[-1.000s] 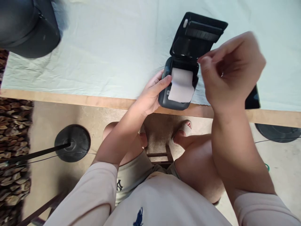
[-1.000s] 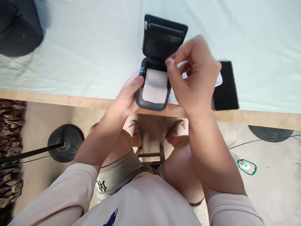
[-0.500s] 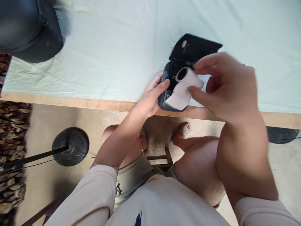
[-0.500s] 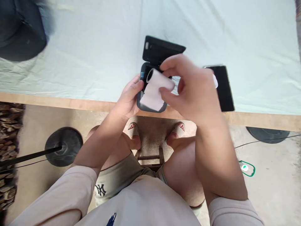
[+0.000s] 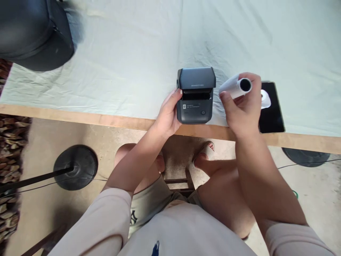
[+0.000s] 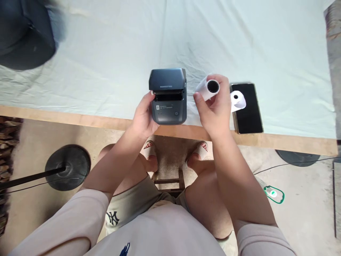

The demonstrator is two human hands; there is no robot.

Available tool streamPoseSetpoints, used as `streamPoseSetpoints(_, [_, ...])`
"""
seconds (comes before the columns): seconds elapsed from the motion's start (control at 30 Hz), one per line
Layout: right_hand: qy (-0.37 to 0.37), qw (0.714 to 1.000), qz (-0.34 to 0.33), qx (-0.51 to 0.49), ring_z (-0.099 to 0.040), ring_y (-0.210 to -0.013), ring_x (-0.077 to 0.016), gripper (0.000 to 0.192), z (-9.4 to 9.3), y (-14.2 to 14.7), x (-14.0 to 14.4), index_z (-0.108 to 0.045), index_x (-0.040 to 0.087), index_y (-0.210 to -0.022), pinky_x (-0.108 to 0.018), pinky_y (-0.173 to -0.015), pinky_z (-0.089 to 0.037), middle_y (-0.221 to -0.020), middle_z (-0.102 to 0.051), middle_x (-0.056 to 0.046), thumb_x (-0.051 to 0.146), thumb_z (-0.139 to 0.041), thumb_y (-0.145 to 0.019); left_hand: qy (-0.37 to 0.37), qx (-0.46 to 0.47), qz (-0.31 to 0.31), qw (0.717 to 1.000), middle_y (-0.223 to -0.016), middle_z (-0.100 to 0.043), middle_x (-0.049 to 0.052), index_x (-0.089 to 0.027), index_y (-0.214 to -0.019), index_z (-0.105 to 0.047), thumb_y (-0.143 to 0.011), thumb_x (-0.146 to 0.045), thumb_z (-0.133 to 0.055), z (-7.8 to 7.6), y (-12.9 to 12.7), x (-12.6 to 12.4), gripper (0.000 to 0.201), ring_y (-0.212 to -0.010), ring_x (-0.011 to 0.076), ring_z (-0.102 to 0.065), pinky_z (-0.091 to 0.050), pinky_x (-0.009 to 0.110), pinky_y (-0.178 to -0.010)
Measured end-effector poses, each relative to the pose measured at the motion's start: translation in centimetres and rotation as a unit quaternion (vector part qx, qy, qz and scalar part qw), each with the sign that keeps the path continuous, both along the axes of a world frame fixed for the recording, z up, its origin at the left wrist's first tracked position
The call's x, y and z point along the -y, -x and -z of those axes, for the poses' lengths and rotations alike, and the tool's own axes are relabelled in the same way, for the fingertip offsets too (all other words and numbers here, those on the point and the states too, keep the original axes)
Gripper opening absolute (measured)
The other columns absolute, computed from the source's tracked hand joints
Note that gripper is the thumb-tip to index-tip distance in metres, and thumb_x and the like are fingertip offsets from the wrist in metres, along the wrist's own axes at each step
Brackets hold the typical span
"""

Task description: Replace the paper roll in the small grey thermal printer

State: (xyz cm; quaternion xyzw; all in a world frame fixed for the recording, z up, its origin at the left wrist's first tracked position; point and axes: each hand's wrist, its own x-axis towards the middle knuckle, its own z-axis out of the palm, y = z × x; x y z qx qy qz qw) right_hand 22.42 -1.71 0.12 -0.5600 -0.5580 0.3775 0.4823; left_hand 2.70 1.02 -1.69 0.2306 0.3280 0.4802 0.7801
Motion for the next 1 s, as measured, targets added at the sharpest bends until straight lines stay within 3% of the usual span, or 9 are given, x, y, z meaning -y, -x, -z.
streamPoseSetpoints(0.17, [-0.015,0.998,0.003,0.054,-0.068,-0.150,-0.0429,0.050,0.0,1.0,0.0,-0.070,0.040,-0.140,-0.063,-0.108,-0.070,-0.143,-0.076,-0.011,0.049,-0.083,-0.093,0.001,0.006,-0.002,1.000,-0.122,-0.092,0.005,-0.024,-0.100,-0.076,-0.115,-0.038,-0.066,-0.2,-0.1,0.0,0.023,-0.152,0.0323,-0.081,-0.071,0.046,-0.126])
streamPoseSetpoints(0.33, [-0.191,0.965,0.106,0.143,-0.067,-0.139,-0.0427,0.032,-0.3,0.0,1.7,-0.074,0.036,-0.122,-0.072,-0.127,-0.054,-0.130,-0.069,-0.011,0.036,-0.076,-0.090,0.009,0.009,-0.001,1.000,-0.112,-0.092,0.004,-0.025,-0.103,-0.075,-0.116,-0.037,-0.066,-0.2,-0.2,0.0,0.020,-0.150,0.0307,-0.083,-0.072,0.043,-0.125])
streamPoseSetpoints(0.4, [-0.236,0.950,0.073,0.189,-0.068,-0.127,-0.0413,0.022,-0.7,0.0,2.1,-0.080,0.035,-0.109,-0.074,-0.125,-0.053,-0.119,-0.068,-0.011,0.032,-0.073,-0.089,0.015,0.007,0.005,1.000,-0.105,-0.091,0.003,-0.025,-0.104,-0.075,-0.119,-0.036,-0.060,-0.2,-0.2,0.1,0.024,-0.149,0.0295,-0.083,-0.073,0.042,-0.123])
streamPoseSetpoints(0.47, [-0.215,0.946,0.036,0.241,-0.069,-0.124,-0.0416,0.019,-1.0,0.2,2.0,-0.085,0.035,-0.103,-0.076,-0.124,-0.053,-0.115,-0.068,-0.012,0.032,-0.071,-0.091,0.014,-0.002,0.008,1.000,-0.104,-0.090,0.003,-0.025,-0.105,-0.075,-0.121,-0.037,-0.056,-0.3,-0.3,0.1,0.027,-0.148,0.0294,-0.084,-0.074,0.042,-0.121])
streamPoseSetpoints(0.57, [-0.160,0.947,0.055,0.275,-0.068,-0.134,-0.0443,0.035,-1.3,0.8,1.1,-0.090,0.037,-0.125,-0.079,-0.131,-0.049,-0.120,-0.068,-0.013,0.039,-0.069,-0.097,-0.006,-0.015,0.022,1.000,-0.109,-0.091,0.002,-0.024,-0.112,-0.077,-0.119,-0.040,-0.064,-0.4,-0.2,0.3,0.022,-0.145,0.0317,-0.085,-0.074,0.044,-0.119])
streamPoseSetpoints(0.7, [-0.189,0.942,0.086,0.264,-0.071,-0.136,-0.0412,0.055,-2.3,0.8,-0.1,-0.080,0.040,-0.155,-0.073,-0.131,-0.053,-0.128,-0.069,-0.011,0.040,-0.066,-0.101,-0.027,-0.012,0.078,0.997,-0.111,-0.092,0.003,-0.025,-0.113,-0.080,-0.117,-0.043,-0.069,-0.2,0.0,0.4,0.022,-0.142,0.0368,-0.086,-0.074,0.052,-0.120])
streamPoseSetpoints(0.87, [-0.268,0.912,0.179,0.254,-0.073,-0.132,-0.0347,0.053,-3.6,-2.8,1.0,-0.085,0.041,-0.139,-0.060,-0.117,-0.059,-0.137,-0.078,-0.005,0.019,-0.063,-0.097,0.019,-0.009,0.065,0.998,-0.112,-0.093,0.005,-0.022,-0.116,-0.083,-0.125,-0.049,-0.051,-0.3,0.2,-0.1,0.042,-0.141,0.0329,-0.087,-0.072,0.049,-0.125])
streamPoseSetpoints(0.97, [-0.246,0.884,0.276,0.286,-0.070,-0.120,-0.0383,0.028,-1.6,-6.5,2.4,-0.080,0.036,-0.123,-0.066,-0.111,-0.056,-0.126,-0.073,-0.010,0.032,-0.074,-0.097,0.053,-0.009,0.047,0.997,-0.114,-0.093,0.004,-0.022,-0.116,-0.083,-0.126,-0.048,-0.049,-0.4,0.2,-0.4,0.044,-0.144,0.0311,-0.086,-0.072,0.047,-0.126])
streamPoseSetpoints(1.0, [-0.210,0.886,0.276,0.308,-0.069,-0.121,-0.0395,0.031,-0.5,-7.5,2.7,-0.076,0.036,-0.127,-0.069,-0.112,-0.056,-0.130,-0.068,-0.011,0.042,-0.080,-0.097,0.056,-0.008,0.043,0.997,-0.112,-0.093,0.004,-0.022,-0.115,-0.082,-0.125,-0.047,-0.052,-0.4,0.1,-0.4,0.041,-0.144,0.0314,-0.086,-0.073,0.046,-0.125])
